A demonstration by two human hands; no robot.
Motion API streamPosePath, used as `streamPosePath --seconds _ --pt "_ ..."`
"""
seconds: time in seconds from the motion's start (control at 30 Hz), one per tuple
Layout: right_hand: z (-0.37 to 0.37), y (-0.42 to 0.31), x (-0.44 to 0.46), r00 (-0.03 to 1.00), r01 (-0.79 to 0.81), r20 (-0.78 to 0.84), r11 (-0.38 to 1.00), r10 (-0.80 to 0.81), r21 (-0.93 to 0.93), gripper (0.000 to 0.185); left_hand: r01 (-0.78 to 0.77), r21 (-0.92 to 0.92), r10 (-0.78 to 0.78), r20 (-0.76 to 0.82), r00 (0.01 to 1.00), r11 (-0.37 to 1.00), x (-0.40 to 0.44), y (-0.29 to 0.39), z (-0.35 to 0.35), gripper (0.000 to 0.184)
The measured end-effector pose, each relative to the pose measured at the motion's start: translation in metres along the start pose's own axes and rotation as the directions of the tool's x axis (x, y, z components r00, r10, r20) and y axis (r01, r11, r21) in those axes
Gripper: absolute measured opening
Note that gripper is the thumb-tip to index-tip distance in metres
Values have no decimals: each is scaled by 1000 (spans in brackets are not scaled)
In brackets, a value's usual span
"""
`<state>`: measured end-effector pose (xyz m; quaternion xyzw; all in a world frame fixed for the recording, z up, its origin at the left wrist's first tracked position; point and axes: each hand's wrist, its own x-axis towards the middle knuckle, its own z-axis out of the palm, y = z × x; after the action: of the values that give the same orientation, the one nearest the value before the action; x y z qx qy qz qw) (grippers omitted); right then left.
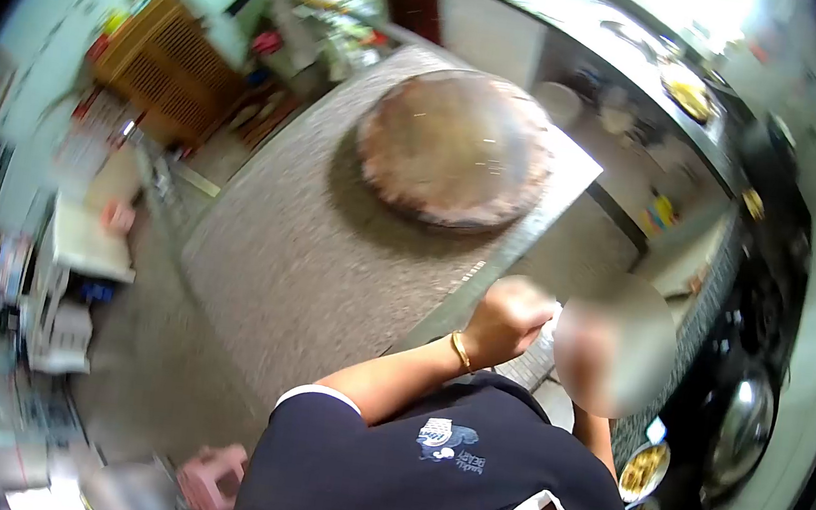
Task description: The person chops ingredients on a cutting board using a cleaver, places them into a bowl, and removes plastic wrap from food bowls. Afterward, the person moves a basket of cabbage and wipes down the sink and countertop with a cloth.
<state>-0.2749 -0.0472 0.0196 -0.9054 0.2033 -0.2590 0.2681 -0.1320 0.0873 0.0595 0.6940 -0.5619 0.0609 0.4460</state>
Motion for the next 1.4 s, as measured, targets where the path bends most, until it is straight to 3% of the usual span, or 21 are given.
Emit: streamPosePath --seconds 0.03,0.07,0.1,0.17,0.23,0.3,0.33,0.37,0.5,0.6,0.63,0.77,0.83,0.93,1.03,1.07,1.1,1.17,1.23,1.27,1.4 --pt "10 -3 7 996 9 85 999 -13 45 26 52 49 -50 -38 998 997 -8 -6 -10 16" --pt "19 -3 10 979 -71 202 963 18 261 34 105 76 -100 -58 993 992 -15 -10 -19 17" --pt "23 -16 20 970 -42 243 956 -31 289 34 155 95 -148 -76 986 983 -24 -12 -27 17" --pt "17 -50 33 911 197 291 927 -293 318 40 256 252 -230 -126 965 933 -40 -3 -41 16" --pt "27 -63 31 894 151 348 921 -282 359 40 313 361 -262 -183 948 879 -57 8 -51 15" --pt "47 -67 26 904 -202 426 828 -49 524 36 392 376 -305 -272 913 840 -75 30 -55 15" --pt "63 -61 23 887 -292 458 699 -57 653 28 441 408 -330 -316 890 799 -85 43 -53 15" --pt "71 -63 23 875 -283 474 693 -96 663 28 489 436 -349 -363 864 756 -95 53 -52 15" --pt "72 -96 2 751 -573 659 447 -49 687 18 552 336 -423 -387 820 763 -134 80 -48 18" --pt "62 -128 -19 659 -731 750 184 -61 657 22 581 357 -395 -472 788 732 -149 94 -63 20" --pt "68 -132 -28 652 -736 736 83 -185 672 23 588 364 -378 -505 776 722 -156 96 -71 21" --pt "82 -189 -60 549 -776 749 106 -371 622 38 676 359 -360 -638 681 644 -204 117 -109 30" --pt "93 -233 -76 410 -812 769 188 -490 552 46 715 372 -357 -675 646 592 -246 129 -136 31" --pt "123 -310 -130 302 -785 745 289 -594 549 58 804 369 -344 -761 550 467 -327 161 -197 24" --pt "160 -391 -199 141 -643 743 510 -655 572 62 876 343 -289 -849 443 338 -421 189 -259 16" --pt "178 -414 -226 192 -398 615 512 -765 761 62 894 335 -308 -853 422 298 -452 197 -280 16" --pt "177 -449 -245 171 -160 543 521 -822 839 57 914 312 -335 -858 389 260 -478 210 -300 16" --pt "191 -502 -280 50 156 338 342 -940 927 48 947 300 -352 -878 323 119 -525 236 -335 14" --pt "202 -548 -313 -27 154 155 149 -988 977 44 967 254 -399 -886 238 13 -560 260 -362 13" --pt "211 -564 -326 -48 126 124 117 -991 985 45 964 266 -399 -883 246 8 -577 262 -372 13" --pt "254 -603 -369 -117 96 175 165 -978 982 39 986 169 -514 -845 148 7 -624 266 -381 13"
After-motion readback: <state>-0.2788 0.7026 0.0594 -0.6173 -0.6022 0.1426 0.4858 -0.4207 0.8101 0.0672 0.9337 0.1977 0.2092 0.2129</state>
